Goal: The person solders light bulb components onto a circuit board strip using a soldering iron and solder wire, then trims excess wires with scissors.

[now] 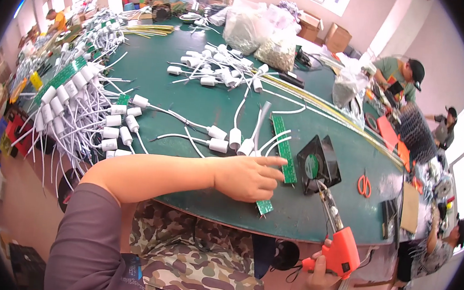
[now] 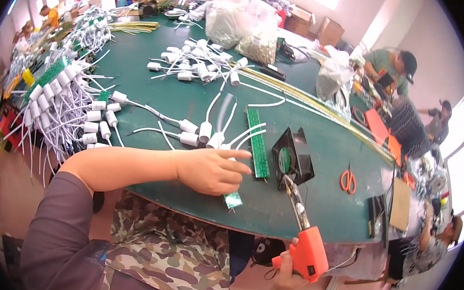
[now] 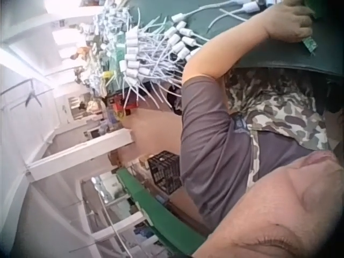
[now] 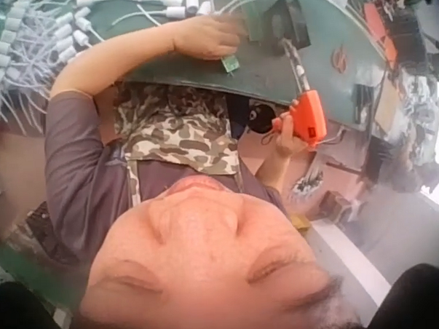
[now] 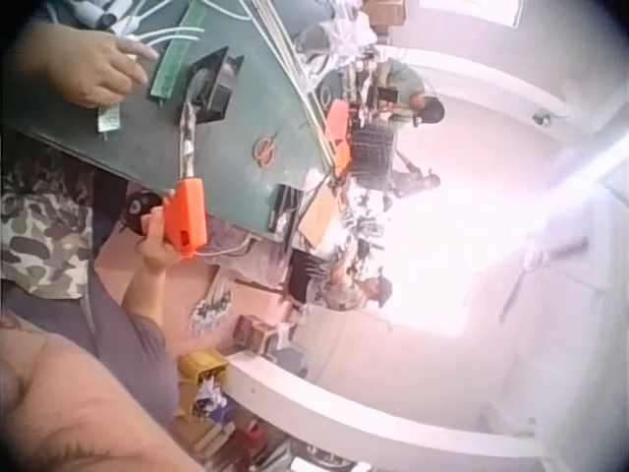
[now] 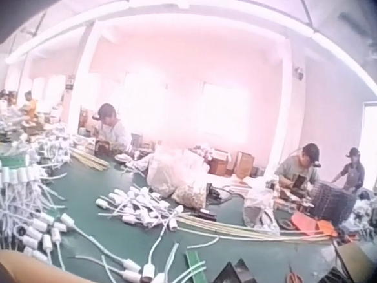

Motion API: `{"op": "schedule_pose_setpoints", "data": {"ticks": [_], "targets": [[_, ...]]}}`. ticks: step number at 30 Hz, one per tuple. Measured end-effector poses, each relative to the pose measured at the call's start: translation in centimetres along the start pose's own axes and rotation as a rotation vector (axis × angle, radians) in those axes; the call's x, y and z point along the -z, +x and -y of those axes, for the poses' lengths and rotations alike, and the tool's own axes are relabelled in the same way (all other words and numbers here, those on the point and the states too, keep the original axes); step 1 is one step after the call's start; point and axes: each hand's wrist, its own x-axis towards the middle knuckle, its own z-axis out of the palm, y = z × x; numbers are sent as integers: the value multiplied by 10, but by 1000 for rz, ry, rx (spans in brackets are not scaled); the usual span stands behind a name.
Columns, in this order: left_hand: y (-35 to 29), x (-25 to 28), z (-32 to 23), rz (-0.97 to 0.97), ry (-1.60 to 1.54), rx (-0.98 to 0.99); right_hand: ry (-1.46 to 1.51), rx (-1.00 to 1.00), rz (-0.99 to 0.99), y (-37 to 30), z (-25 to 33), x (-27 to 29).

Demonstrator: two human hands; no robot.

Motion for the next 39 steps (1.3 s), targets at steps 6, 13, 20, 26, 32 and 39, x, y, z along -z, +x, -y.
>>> {"op": "schedule_pose_setpoints", "data": {"ticks": [6, 13, 20, 26, 32, 39], "targets": [[29, -17, 2, -223, -12, -203, -68, 7, 11, 4, 4, 0], [-5, -12, -10, -544, -55, 352, 15, -40, -15, 5, 8, -1], [19, -22, 0, -407, -412, 163, -42, 20, 2, 11, 10, -14], [0, 1, 3, -621, -250, 519, -70, 57, 10, 6, 9, 2], [-8, 6, -7, -450, -183, 642, -41, -18, -37, 4, 12, -2], [-41, 13, 1, -153, -199, 875, -54, -23, -22, 7, 7, 0]]}}
